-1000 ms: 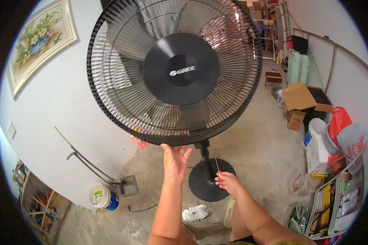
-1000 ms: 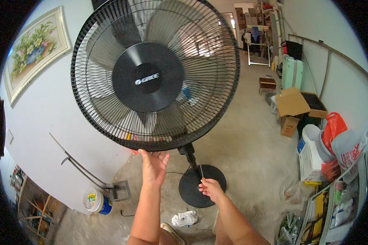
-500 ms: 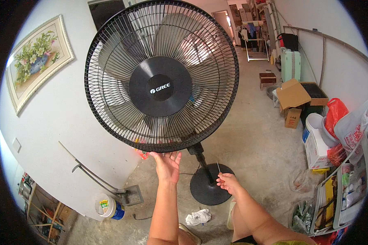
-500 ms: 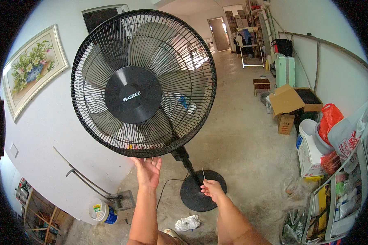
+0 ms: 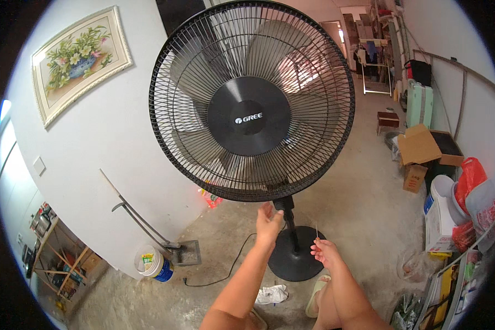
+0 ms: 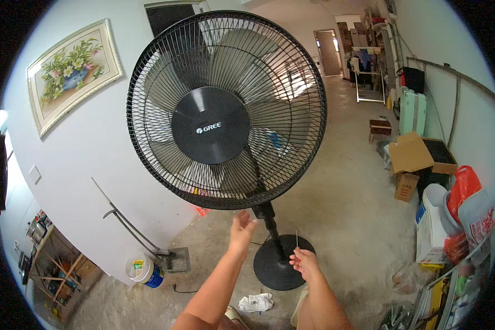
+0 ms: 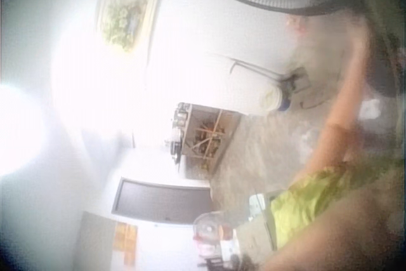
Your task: The person disassembles a standing fan by first removing the front grille, then unscrewing the central nut to detach the fan blades. They carry the detached blades to a sink area.
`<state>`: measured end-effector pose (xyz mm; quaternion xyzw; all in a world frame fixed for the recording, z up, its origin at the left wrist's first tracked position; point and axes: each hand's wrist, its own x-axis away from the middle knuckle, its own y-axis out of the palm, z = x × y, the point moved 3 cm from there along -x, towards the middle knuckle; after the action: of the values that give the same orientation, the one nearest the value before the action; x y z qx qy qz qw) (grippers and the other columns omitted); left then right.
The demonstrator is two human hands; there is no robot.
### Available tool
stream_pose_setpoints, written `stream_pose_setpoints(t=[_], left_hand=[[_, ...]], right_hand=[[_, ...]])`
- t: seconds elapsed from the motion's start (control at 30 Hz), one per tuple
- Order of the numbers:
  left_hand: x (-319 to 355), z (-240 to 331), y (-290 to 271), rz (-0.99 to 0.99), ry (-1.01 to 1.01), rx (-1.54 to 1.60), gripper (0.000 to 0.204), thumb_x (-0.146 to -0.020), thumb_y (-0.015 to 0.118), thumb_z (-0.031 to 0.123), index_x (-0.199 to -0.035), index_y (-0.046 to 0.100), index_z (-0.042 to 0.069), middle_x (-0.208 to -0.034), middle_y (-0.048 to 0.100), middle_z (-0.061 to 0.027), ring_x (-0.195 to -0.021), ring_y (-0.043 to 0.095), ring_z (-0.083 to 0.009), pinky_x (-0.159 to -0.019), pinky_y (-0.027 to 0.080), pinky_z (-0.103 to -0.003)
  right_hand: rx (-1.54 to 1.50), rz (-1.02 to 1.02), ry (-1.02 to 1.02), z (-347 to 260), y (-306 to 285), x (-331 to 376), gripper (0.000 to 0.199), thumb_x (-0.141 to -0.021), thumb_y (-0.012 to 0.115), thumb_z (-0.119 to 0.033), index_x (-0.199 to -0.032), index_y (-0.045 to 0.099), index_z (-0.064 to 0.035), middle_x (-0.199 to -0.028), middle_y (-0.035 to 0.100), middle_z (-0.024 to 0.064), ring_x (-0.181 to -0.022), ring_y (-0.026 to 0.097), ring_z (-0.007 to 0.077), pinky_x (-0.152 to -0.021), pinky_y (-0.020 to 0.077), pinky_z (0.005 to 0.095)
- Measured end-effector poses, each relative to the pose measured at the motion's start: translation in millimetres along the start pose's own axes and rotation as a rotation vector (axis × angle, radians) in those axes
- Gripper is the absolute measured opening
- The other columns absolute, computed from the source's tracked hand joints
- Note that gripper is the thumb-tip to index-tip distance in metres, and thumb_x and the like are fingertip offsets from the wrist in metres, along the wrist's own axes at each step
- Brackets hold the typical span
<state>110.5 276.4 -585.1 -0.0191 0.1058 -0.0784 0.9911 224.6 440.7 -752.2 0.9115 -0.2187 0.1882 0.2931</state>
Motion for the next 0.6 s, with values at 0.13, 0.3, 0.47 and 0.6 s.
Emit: stream_pose_setpoints(t=[0.13,0.3,0.47,0.6], left_hand=[[-13,-2,12,0.108,0.194,-0.423,0.073,-0.074,0.076,0.015,-0.133,0.038,-0.006,-0.125,0.05,-0.0266,-0.119,0.047,-0.0417,-0.1,0.038,-0.044],[-36,1,25,0.126,0.339,-0.451,0.075,-0.074,0.078,0.018,-0.133,0.038,-0.004,-0.133,0.044,-0.026,-0.123,0.043,-0.0391,-0.102,0.036,-0.042],[-85,-39,41,-0.076,0.195,0.167,0.062,-0.083,0.068,0.025,-0.132,0.04,-0.001,-0.133,0.045,-0.0204,-0.12,0.045,-0.0341,-0.103,0.036,-0.04],[-136,-86,57,-0.147,-0.175,1.593,0.042,-0.094,0.053,0.028,-0.124,0.048,0.0,-0.125,0.051,-0.0141,-0.116,0.047,-0.0305,-0.096,0.041,-0.04]], right_hand=[[-0.025,-0.018,0.0,-1,-3,3,0.022,-0.092,0.063,-0.027,-0.105,0.06,-0.0106,-0.083,0.066,0.0033,-0.065,0.062,0.0131,-0.054,0.0474,0.0258],[-0.026,-0.02,-0.012,-5,-3,4,0.022,-0.092,0.062,-0.028,-0.106,0.06,-0.0108,-0.083,0.066,0.0034,-0.065,0.062,0.0127,-0.055,0.0472,0.0257],[-0.004,-0.021,0.001,-8,3,7,0.023,-0.093,0.062,-0.029,-0.106,0.06,-0.0108,-0.084,0.066,0.0032,-0.066,0.062,0.0122,-0.056,0.0473,0.0255],[-0.02,-0.04,-0.008,-7,5,12,0.024,-0.093,0.061,-0.031,-0.105,0.06,-0.0102,-0.084,0.066,0.0032,-0.066,0.061,0.0119,-0.056,0.0472,0.025]])
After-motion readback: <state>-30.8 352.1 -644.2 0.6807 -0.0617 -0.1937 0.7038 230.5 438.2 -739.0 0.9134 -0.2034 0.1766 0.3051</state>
